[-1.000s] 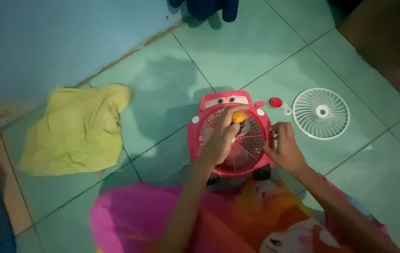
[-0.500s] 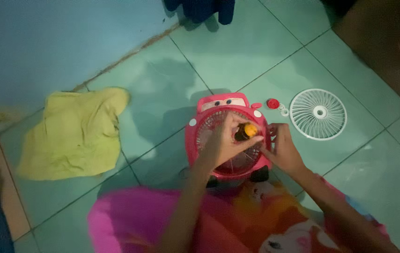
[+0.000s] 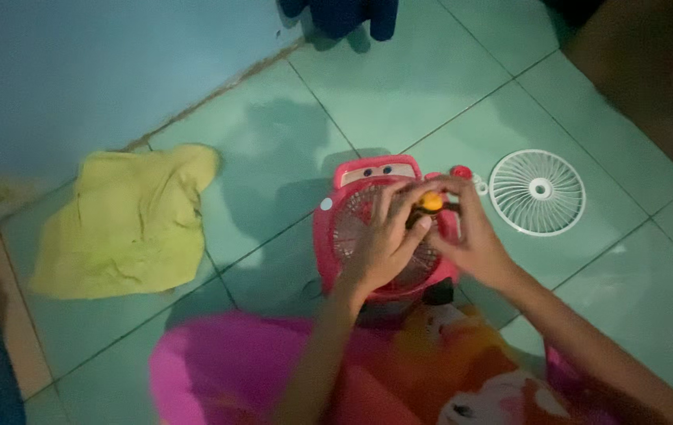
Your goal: The person sits on the floor and uses a screwdriver to remove and reattach screws on a pink toy fan. They manipulate the fan blades and housing, then flip the fan over to work on the back side.
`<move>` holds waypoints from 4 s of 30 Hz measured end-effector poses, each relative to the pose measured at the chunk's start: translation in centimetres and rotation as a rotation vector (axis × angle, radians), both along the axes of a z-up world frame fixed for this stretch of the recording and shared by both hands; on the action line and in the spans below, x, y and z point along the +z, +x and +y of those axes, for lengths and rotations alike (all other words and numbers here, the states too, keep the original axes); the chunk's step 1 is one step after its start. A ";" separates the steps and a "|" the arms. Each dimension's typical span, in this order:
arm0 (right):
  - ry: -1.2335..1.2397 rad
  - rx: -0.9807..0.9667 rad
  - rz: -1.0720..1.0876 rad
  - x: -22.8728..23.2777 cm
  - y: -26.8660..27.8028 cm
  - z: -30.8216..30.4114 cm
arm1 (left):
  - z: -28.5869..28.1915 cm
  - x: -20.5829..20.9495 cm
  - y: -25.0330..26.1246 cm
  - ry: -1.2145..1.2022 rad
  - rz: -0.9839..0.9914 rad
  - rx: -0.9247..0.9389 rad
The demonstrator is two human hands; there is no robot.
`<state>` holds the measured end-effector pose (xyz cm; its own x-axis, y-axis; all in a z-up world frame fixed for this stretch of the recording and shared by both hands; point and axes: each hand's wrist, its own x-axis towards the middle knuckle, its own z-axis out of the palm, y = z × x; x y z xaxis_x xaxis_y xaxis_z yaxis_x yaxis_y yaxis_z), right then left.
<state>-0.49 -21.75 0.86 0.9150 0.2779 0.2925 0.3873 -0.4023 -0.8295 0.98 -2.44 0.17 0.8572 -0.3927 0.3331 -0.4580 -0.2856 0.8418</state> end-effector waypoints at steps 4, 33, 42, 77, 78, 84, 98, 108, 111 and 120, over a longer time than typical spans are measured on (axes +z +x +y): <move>0.031 0.005 0.084 0.2 1.2 0.3 | 1.9 -0.8 -0.8 0.092 -0.193 0.056; -1.089 -0.039 -0.187 7.0 4.0 2.4 | 7.5 -15.0 -0.1 -0.002 0.043 0.255; -1.262 -0.012 -0.084 7.7 3.7 2.7 | 7.4 -14.3 -0.1 0.036 0.004 0.159; -0.780 0.081 -0.380 8.3 2.2 2.9 | 7.7 -16.3 -0.4 0.142 0.003 0.180; -0.760 0.102 -0.412 8.3 2.2 3.0 | 7.7 -16.1 -0.4 0.118 -0.012 0.179; -1.236 0.022 0.108 8.0 2.9 3.8 | 8.1 -14.1 -0.4 0.187 0.156 0.132; -1.147 -0.039 -0.172 7.1 2.0 2.4 | 8.2 -17.8 -0.2 0.207 -0.036 0.245; -1.266 0.015 -0.041 6.9 2.3 2.2 | 8.2 -15.1 -0.2 0.197 -0.057 0.135; -0.903 -0.059 -0.308 6.8 2.1 1.7 | 7.9 -13.0 -0.6 0.201 -0.070 0.166; -0.934 0.007 -0.146 5.7 2.4 1.2 | 7.0 -10.5 0.1 0.137 0.021 0.168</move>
